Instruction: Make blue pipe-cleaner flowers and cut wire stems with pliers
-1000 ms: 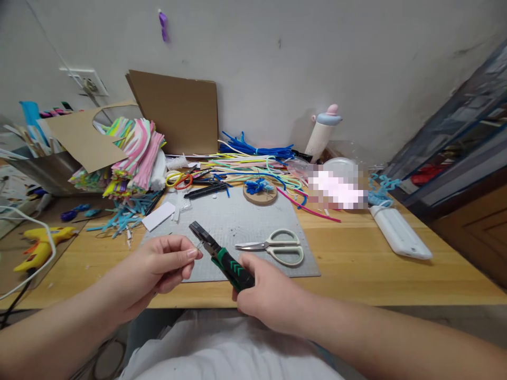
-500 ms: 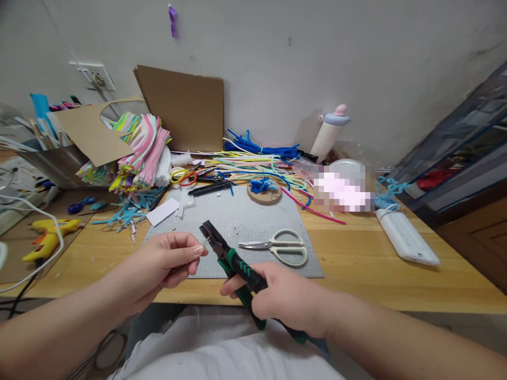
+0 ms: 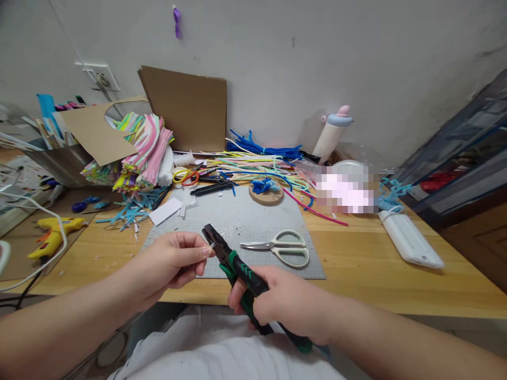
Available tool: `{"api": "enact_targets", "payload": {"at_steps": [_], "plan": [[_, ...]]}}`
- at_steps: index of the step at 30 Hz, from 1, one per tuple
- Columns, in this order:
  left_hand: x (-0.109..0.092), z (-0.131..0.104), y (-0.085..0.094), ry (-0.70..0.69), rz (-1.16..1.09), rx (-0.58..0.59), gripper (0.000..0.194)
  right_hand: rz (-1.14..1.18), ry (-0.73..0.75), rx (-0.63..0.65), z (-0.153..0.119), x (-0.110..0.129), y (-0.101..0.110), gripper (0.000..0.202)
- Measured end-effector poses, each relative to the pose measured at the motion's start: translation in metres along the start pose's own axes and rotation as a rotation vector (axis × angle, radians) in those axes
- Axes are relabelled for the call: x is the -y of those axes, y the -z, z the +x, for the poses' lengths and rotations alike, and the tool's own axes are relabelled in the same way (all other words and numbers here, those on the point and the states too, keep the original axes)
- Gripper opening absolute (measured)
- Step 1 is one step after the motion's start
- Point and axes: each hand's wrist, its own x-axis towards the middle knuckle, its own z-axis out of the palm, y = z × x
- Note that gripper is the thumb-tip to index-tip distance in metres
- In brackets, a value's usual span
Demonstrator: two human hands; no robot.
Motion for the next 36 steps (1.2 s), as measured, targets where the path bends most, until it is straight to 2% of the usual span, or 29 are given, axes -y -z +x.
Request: {"api": "enact_targets", "payload": {"at_steps": [4,15,22,27,32,36], "plan": [[0.000,0.000,0.000,0.020,0.000,-0.008,0.018,-0.034,0.006,-0.020,0.001,0.001,-0.001,0.027],[-0.003,-0.001,-0.003,0.056,-0.012,-0.008,0.019,-0.213,0.020,-0.052,-0.001,0.000,0.001,0.034],[-0.001,-0.001,-0.003,0.061,-0.011,0.000,0.016,-0.260,0.002,-0.088,0.000,0.000,-0.003,0.030],[0.001,0.002,-0.002,0.050,-0.024,0.001,0.016,-0.337,-0.003,-0.184,0.005,-0.004,-0.008,0.022],[0.000,0.002,-0.001,0.032,-0.037,-0.018,0.016,-0.268,0.011,-0.208,0.009,-0.008,-0.005,0.032],[0.001,0.001,-0.002,0.016,-0.034,-0.022,0.017,-0.184,-0.055,-0.132,0.011,-0.006,0.000,0.036]]}}
